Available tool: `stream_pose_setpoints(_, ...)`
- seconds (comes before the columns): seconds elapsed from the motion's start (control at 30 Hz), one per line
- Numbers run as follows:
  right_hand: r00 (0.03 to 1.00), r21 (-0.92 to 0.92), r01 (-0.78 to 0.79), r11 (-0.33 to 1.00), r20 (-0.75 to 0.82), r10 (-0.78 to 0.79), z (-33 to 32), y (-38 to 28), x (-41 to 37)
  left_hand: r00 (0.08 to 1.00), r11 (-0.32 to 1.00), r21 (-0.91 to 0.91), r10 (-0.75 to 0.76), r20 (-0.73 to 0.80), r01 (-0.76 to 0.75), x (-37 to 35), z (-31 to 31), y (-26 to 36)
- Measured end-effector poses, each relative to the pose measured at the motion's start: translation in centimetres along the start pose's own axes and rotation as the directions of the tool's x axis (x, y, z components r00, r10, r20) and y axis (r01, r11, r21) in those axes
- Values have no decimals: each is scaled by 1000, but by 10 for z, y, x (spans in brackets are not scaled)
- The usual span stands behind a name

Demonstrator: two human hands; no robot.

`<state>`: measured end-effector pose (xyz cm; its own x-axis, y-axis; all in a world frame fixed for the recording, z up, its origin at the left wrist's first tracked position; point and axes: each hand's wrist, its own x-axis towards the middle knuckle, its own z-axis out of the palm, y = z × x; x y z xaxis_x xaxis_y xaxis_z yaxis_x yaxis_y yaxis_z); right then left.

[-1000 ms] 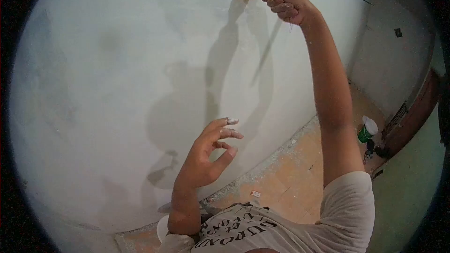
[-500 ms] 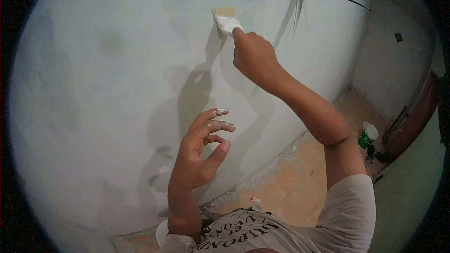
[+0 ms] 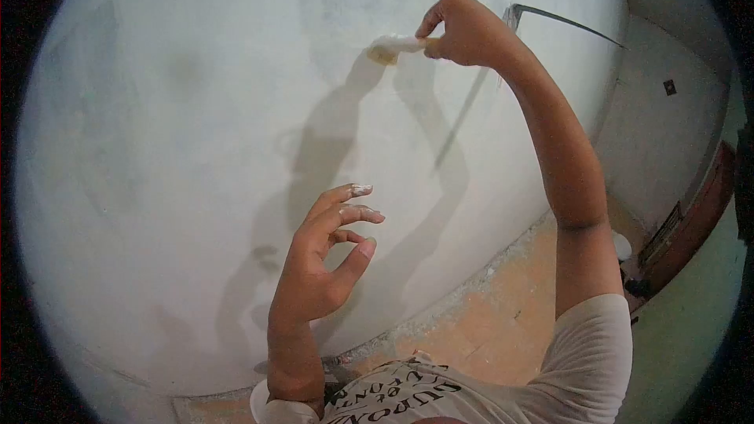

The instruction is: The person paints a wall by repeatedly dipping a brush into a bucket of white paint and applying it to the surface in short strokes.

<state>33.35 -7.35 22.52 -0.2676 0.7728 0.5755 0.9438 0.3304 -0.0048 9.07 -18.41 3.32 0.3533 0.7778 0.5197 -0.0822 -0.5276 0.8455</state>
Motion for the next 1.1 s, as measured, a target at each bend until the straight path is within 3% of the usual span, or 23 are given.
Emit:
stream_pose_setpoints(0.17,990,-11,43,999,-136,-44,17,13,8,999,998,59,30,25,-31,-19,10,-29)
stream_pose_setpoints(0.43,973,44,-167,985,-153,172,-14,-8,26,999,999,28,18,44,-19,-19,12,-37)
stream_pose_setpoints(0.5,909,-44,-120,992,-406,92,-10,-4,28,999,999,41,18,47,-20,-20,13,-37)
stream_pose_setpoints(0.53,912,10,-208,978,-358,198,-18,-22,20,999,999,40,16,38,-18,-20,15,-36)
stream_pose_setpoints(0.63,894,77,-215,973,-386,228,-19,-35,8,999,999,49,21,36,-23,-21,17,-34)
stream_pose_setpoints(0.67,896,14,-158,987,-418,150,-12,-32,5,999,998,58,22,38,-24,-22,17,-34)
stream_pose_setpoints(0.77,780,-59,21,998,-624,-53,31,-27,2,999,997,78,9,54,-13,-24,17,-37)
stream_pose_setpoints(0.9,893,-71,36,997,-445,-64,45,-49,0,998,999,26,44,34,-45,-31,17,-11)
stream_pose_setpoints(1.1,958,48,21,999,-288,-6,35,-72,-38,1000,996,85,24,5,-24,-50,16,46)
